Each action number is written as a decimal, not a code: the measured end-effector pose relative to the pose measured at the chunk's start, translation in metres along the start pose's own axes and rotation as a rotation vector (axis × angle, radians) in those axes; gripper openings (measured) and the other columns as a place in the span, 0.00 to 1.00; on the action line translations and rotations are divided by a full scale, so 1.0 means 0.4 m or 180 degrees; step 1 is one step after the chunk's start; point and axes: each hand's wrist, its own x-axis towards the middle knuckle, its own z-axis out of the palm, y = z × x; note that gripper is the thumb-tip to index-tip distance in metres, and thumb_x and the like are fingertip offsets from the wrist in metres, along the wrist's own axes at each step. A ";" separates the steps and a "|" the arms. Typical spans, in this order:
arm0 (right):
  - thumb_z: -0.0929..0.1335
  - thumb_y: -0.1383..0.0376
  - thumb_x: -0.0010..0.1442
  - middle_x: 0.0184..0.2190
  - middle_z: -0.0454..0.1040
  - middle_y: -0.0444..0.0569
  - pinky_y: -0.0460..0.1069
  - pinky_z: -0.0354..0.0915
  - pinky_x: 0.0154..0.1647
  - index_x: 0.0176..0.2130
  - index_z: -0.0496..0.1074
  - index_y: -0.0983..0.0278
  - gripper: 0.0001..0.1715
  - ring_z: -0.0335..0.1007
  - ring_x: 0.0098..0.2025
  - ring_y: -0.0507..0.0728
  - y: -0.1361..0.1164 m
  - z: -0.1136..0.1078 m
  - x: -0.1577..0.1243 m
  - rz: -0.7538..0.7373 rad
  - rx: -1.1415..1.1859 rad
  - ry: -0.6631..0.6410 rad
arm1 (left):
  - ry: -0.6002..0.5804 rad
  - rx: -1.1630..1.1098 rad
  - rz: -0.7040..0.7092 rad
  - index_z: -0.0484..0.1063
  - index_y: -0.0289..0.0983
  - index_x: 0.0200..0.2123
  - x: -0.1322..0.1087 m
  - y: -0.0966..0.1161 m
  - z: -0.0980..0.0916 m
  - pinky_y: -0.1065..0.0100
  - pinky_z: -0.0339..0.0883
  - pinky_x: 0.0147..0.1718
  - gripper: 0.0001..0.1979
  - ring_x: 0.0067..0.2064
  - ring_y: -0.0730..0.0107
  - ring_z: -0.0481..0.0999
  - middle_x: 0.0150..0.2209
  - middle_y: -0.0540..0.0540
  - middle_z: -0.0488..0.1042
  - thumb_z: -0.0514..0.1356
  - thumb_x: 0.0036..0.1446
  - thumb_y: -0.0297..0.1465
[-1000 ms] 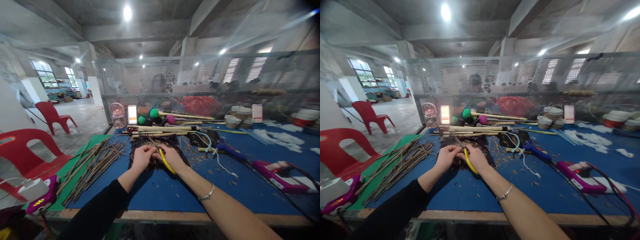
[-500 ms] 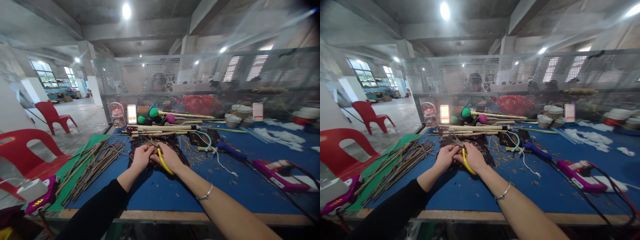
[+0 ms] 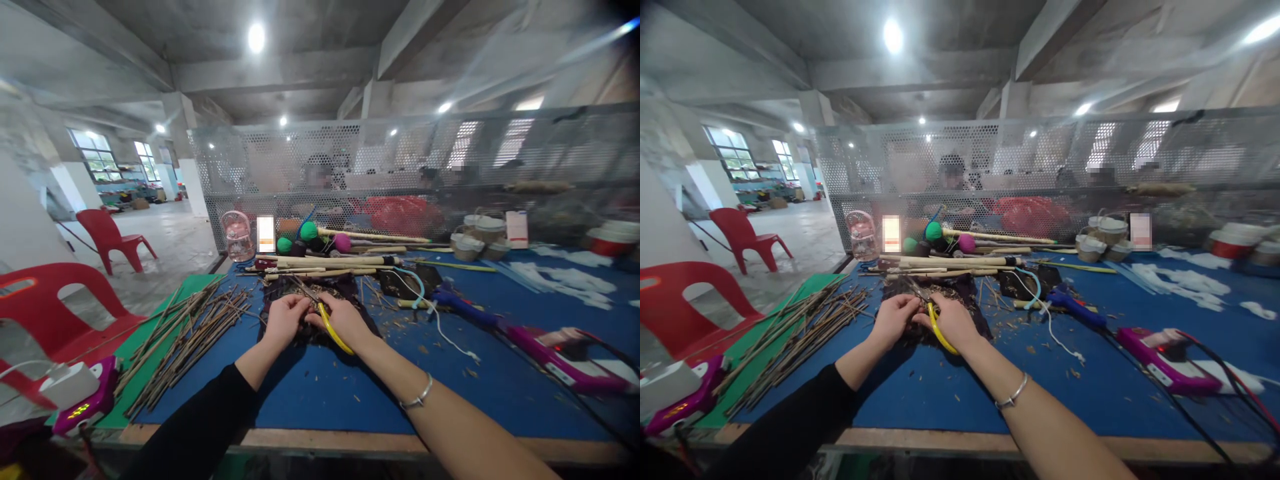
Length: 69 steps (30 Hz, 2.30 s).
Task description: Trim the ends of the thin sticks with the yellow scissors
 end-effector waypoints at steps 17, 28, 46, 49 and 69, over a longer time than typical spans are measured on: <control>0.65 0.52 0.52 0.40 0.70 0.51 0.48 0.58 0.38 0.45 0.62 0.62 0.24 0.67 0.41 0.57 -0.018 0.004 -0.006 -0.0120 -0.0027 0.0055 | 0.0260 -0.0259 0.0122 0.70 0.32 0.24 0.002 0.009 0.001 0.77 0.54 0.14 0.16 0.16 0.81 0.61 0.17 0.51 0.68 0.64 0.39 0.40; 0.67 0.50 0.50 0.38 0.69 0.51 0.48 0.59 0.38 0.43 0.62 0.63 0.26 0.66 0.41 0.57 -0.008 0.012 -0.002 -0.0147 -0.0032 0.0158 | -0.0236 -0.0516 -0.0047 0.71 0.31 0.25 0.000 0.004 0.008 0.76 0.55 0.16 0.17 0.17 0.81 0.61 0.19 0.50 0.70 0.65 0.37 0.40; 0.63 0.49 0.54 0.26 0.73 0.48 0.45 0.57 0.27 0.41 0.67 0.60 0.22 0.70 0.27 0.56 0.001 0.006 -0.002 0.0086 0.0008 0.0002 | -0.0027 -0.0291 -0.0020 0.75 0.32 0.34 0.000 0.003 -0.001 0.76 0.53 0.16 0.19 0.17 0.82 0.59 0.22 0.49 0.72 0.63 0.40 0.38; 0.63 0.48 0.54 0.27 0.74 0.48 0.46 0.58 0.28 0.42 0.67 0.60 0.22 0.71 0.29 0.57 0.002 0.003 -0.004 0.0118 -0.0041 -0.0039 | -0.0086 -0.0405 -0.0008 0.75 0.32 0.35 0.005 -0.003 -0.001 0.77 0.55 0.17 0.18 0.19 0.81 0.62 0.25 0.48 0.73 0.63 0.41 0.38; 0.68 0.54 0.50 0.34 0.71 0.47 0.46 0.59 0.34 0.42 0.64 0.61 0.22 0.68 0.36 0.55 -0.005 0.014 -0.001 -0.0145 0.0408 0.0084 | -0.0392 -0.0657 0.0066 0.71 0.31 0.28 0.002 -0.004 0.005 0.77 0.57 0.17 0.16 0.18 0.82 0.62 0.25 0.47 0.73 0.62 0.43 0.40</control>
